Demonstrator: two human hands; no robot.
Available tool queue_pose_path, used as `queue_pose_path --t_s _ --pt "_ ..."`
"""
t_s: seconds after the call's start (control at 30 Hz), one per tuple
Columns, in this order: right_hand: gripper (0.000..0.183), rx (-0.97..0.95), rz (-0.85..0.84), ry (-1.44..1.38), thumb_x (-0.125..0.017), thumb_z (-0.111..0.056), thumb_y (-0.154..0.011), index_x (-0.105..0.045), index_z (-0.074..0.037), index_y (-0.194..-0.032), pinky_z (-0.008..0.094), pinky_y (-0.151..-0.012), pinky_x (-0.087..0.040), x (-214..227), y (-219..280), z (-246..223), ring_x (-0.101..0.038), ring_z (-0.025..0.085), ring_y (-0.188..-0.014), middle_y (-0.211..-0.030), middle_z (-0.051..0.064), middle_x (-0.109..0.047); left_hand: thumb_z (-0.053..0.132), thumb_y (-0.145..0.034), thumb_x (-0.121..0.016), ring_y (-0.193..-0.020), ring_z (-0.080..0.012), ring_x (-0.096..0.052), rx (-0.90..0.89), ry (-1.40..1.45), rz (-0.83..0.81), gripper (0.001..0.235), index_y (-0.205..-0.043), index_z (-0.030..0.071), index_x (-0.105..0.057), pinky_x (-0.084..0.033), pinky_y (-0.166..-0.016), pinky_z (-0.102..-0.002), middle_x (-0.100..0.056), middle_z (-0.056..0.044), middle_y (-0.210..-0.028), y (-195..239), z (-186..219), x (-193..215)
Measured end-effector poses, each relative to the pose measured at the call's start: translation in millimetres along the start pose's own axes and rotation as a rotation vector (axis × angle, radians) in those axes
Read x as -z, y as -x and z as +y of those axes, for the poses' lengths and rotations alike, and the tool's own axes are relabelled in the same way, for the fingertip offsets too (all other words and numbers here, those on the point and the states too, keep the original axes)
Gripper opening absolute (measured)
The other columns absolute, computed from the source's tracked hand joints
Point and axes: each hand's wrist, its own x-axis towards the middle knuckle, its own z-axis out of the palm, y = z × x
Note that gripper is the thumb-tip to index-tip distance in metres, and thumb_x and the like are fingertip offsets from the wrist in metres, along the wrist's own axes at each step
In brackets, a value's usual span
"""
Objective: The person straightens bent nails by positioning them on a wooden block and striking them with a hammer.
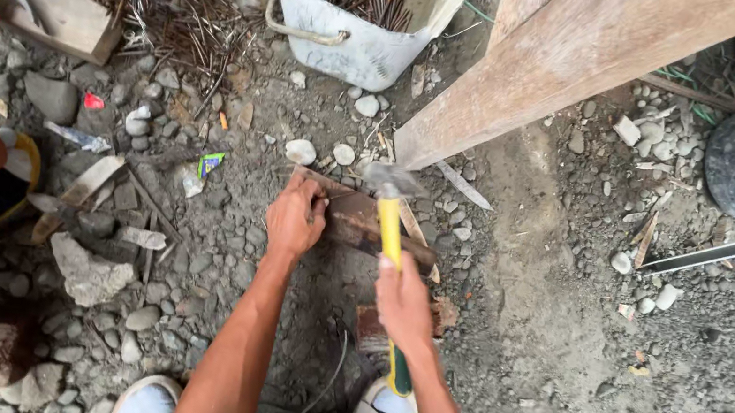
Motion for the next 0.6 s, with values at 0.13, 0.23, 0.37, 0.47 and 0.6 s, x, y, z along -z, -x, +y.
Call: queue_pose_path --t_s 0.13,0.23,0.37,0.47,0.6 --pt "0.024 0.371 0.111 -0.432 -0.04 -0.022 -0.11 -0.051 -0.006 -0.125 0.028 -0.046 -0.041 11 32 3 -0.046 0.01 -0.054 -0.073 0.0 -0.051 0.011 -0.087 -0.07 -0.091 -0.0477 -0.062 0.022 -0.063 -0.016 0.011 -0.095 0.006 -0.065 -0.048 -0.073 -0.056 -0.063 -0.02 -0.106 6 -8 -8" --pt "0.025 0.472 0.229 -0.152 -0.043 -0.024 -0.106 -0.052 -0.006 -0.123 0.029 -0.048 -0.045 2 20 4 -0.055 0.009 -0.055 -0.07 -0.001 -0.056 0.011 -0.088 -0.068 -0.092 -0.0461 -0.063 0.018 -0.008 0.019 0.008 -0.095 0.007 -0.065 -0.049 -0.074 -0.055 -0.065 -0.018 -0.104 3 -3 -6" --pt "0.028 0.073 0.062 0.216 -0.046 -0.03 -0.11 -0.053 -0.003 -0.112 0.035 -0.054 -0.046 -7 -4 1 -0.062 0.019 -0.057 -0.066 0.006 -0.061 0.009 -0.083 -0.068 -0.09 -0.0457 -0.064 0.031 0.008 0.011 0.011 -0.093 0.007 -0.065 -0.05 -0.074 -0.055 -0.064 -0.018 -0.104 1 6 -1" --pt "0.029 0.223 0.102 -0.157 -0.046 -0.029 -0.11 -0.06 -0.005 -0.117 0.043 -0.054 -0.043 -7 12 12 -0.052 0.029 -0.059 -0.069 0.018 -0.053 0.009 -0.085 -0.069 -0.091 -0.0468 -0.063 0.024 -0.046 0.005 0.011 -0.095 0.006 -0.065 -0.049 -0.074 -0.055 -0.063 -0.02 -0.106 -4 -3 -5" --pt "0.029 0.282 0.194 -0.013 -0.045 -0.035 -0.104 -0.054 -0.01 -0.115 0.049 -0.058 -0.054 -11 2 13 -0.07 0.038 -0.061 -0.071 0.019 -0.066 0.007 -0.08 -0.069 -0.091 -0.0473 -0.063 0.008 -0.004 0.034 0.012 -0.092 0.005 -0.065 -0.049 -0.073 -0.055 -0.063 -0.021 -0.109 7 -5 -7"
